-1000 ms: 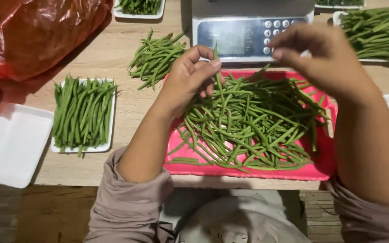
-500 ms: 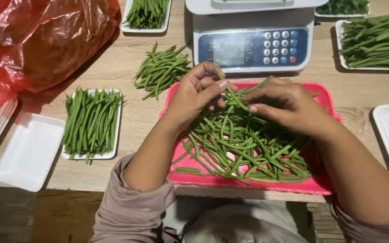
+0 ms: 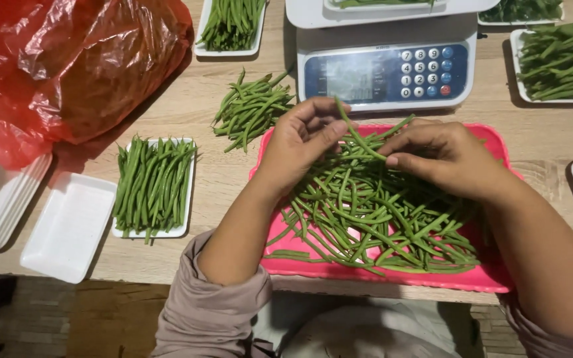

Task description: Sorting and weighing green beans into trays on a production table.

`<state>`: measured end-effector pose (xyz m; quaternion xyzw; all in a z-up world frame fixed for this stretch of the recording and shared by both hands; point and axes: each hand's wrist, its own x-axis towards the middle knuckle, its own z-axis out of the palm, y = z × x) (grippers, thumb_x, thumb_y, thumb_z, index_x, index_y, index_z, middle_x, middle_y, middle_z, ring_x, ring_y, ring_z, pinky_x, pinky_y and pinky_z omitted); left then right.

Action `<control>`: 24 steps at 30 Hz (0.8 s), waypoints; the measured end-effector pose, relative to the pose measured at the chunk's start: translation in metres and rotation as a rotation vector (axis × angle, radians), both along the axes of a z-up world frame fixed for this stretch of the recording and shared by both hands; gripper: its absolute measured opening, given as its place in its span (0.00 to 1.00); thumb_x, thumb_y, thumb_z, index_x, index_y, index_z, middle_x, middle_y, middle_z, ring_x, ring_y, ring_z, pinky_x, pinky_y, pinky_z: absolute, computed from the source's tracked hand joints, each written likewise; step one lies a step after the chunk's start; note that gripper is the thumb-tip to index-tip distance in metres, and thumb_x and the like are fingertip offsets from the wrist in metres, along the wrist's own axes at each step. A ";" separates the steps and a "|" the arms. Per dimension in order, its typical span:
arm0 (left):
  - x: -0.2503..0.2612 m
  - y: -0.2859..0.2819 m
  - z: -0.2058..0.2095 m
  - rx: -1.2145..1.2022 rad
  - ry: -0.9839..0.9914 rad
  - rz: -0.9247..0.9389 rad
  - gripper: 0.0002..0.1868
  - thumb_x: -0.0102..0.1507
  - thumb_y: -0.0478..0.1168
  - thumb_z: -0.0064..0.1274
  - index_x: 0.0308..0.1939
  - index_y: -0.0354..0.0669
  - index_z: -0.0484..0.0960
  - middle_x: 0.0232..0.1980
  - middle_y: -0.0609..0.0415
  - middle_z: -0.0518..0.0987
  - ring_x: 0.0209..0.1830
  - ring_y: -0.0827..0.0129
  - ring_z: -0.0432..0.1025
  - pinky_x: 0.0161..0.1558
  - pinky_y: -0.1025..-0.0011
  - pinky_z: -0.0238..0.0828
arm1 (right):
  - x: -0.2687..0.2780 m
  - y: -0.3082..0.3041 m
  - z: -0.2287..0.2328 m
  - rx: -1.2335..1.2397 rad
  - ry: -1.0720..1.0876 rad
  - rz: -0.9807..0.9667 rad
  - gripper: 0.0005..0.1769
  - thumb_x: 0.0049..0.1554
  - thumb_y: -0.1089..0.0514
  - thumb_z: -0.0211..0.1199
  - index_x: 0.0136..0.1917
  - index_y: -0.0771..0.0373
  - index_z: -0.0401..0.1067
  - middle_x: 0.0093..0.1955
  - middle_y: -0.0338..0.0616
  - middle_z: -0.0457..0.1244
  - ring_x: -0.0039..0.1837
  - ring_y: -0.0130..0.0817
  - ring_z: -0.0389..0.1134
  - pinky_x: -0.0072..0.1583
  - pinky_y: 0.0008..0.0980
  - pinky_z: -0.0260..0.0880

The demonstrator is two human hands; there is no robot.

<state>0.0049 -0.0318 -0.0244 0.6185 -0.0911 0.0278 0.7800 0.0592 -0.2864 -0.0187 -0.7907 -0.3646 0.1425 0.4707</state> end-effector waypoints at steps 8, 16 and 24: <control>0.002 -0.006 -0.013 0.236 -0.067 -0.200 0.08 0.66 0.41 0.60 0.46 0.43 0.85 0.44 0.62 0.83 0.45 0.80 0.74 0.50 0.80 0.71 | -0.006 0.004 0.005 0.064 -0.014 -0.031 0.09 0.57 0.61 0.67 0.51 0.62 0.80 0.49 0.42 0.71 0.53 0.30 0.72 0.58 0.27 0.71; -0.006 -0.003 -0.002 0.225 -0.141 -0.060 0.05 0.68 0.40 0.54 0.44 0.43 0.79 0.42 0.54 0.82 0.42 0.73 0.76 0.41 0.76 0.77 | -0.002 -0.004 0.020 0.104 -0.044 -0.208 0.08 0.56 0.61 0.70 0.51 0.62 0.80 0.47 0.48 0.71 0.53 0.39 0.72 0.58 0.38 0.70; 0.022 0.018 0.054 0.778 -0.208 0.264 0.05 0.68 0.41 0.50 0.44 0.48 0.78 0.34 0.61 0.81 0.26 0.79 0.67 0.29 0.76 0.62 | 0.060 -0.052 -0.021 0.357 0.032 -0.435 0.04 0.67 0.66 0.62 0.56 0.63 0.75 0.48 0.43 0.69 0.49 0.25 0.69 0.54 0.21 0.70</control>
